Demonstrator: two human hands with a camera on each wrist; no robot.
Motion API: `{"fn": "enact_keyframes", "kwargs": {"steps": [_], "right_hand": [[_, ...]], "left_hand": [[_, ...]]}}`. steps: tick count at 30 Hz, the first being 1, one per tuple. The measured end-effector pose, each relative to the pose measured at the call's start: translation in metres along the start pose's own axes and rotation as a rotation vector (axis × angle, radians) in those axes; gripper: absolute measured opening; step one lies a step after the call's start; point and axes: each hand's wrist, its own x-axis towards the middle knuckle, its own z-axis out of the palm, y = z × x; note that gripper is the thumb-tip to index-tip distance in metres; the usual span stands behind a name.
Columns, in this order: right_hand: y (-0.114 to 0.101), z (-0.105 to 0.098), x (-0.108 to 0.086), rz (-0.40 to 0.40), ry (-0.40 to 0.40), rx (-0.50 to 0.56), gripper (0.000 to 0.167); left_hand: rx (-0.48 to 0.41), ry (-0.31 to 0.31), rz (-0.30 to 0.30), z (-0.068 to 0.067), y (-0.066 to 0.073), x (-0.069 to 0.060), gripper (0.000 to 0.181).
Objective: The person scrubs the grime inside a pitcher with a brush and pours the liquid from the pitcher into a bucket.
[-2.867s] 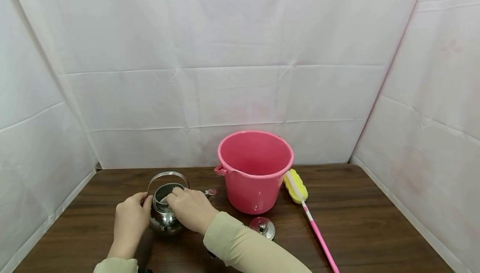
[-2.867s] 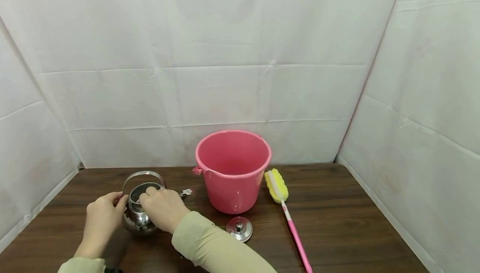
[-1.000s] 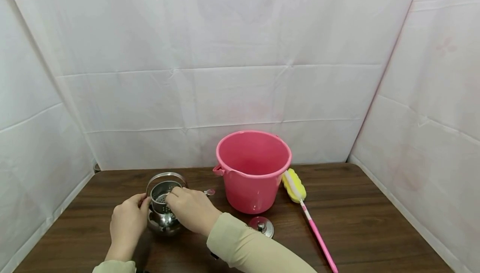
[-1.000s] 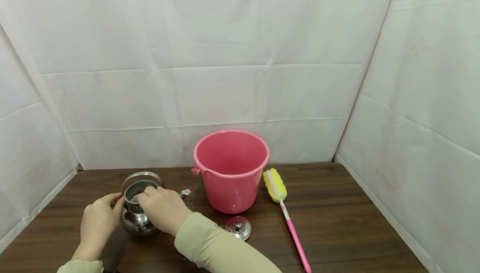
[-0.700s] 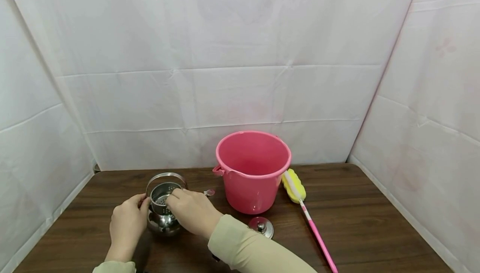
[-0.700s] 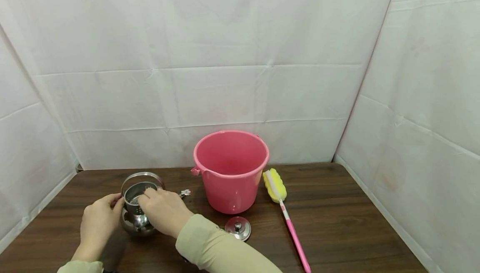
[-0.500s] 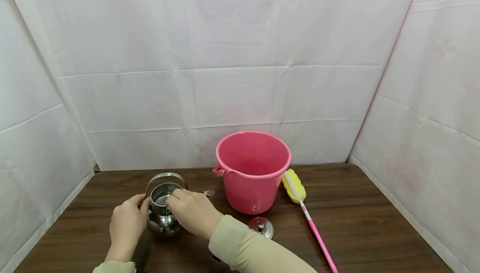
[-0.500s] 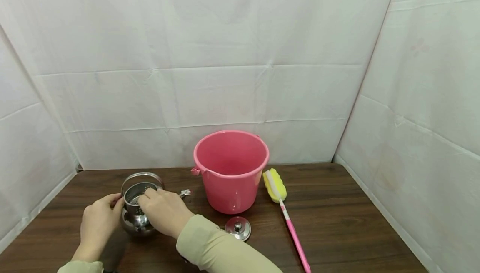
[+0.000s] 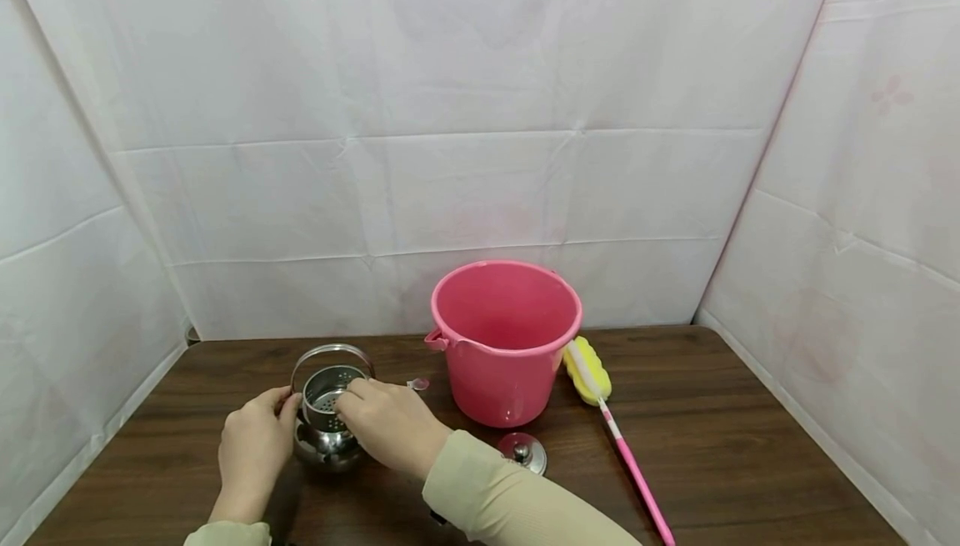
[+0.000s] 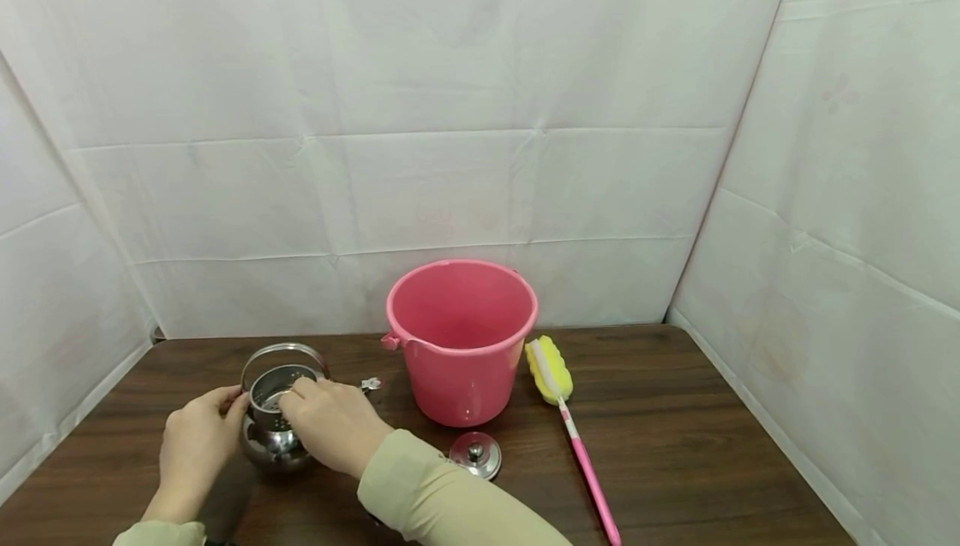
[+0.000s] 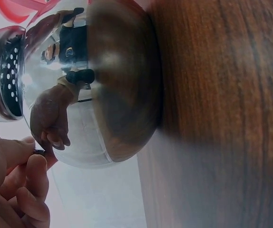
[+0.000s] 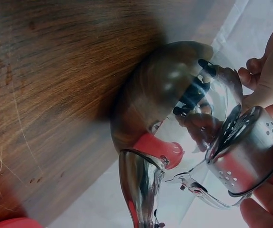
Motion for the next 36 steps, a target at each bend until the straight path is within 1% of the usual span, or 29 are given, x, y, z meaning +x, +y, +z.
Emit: {"fn": "enact_keyframes", "kwargs": {"steps": [6,13,16,21,30,36], "right_hand": [[0.0,0.0,-0.002,-0.005,0.013,0.012,0.007],[0.0,-0.001,-0.004,-0.018,0.008,-0.001,0.007],[0.001,-0.002,-0.005,-0.018,0.005,0.017,0.007],[0.001,-0.004,-0.006,-0.01,0.014,0.055,0.007],[-0.001,-0.006,-0.008,0.0,0.021,0.037,0.009],[-0.001,-0.008,-0.011,0.002,0.036,0.063,0.007]], "left_hand": [[0.001,-0.006,0.001,0.0,-0.001,0.0,0.024],[0.001,-0.021,-0.002,0.001,-0.002,0.0,0.025],[-0.001,-0.027,-0.003,0.001,-0.002,0.001,0.025],[-0.001,-0.018,-0.001,0.0,-0.002,0.0,0.025],[-0.005,-0.003,-0.001,0.0,-0.002,0.0,0.024],[-0.007,-0.007,-0.005,0.0,-0.002,0.0,0.024]]}}
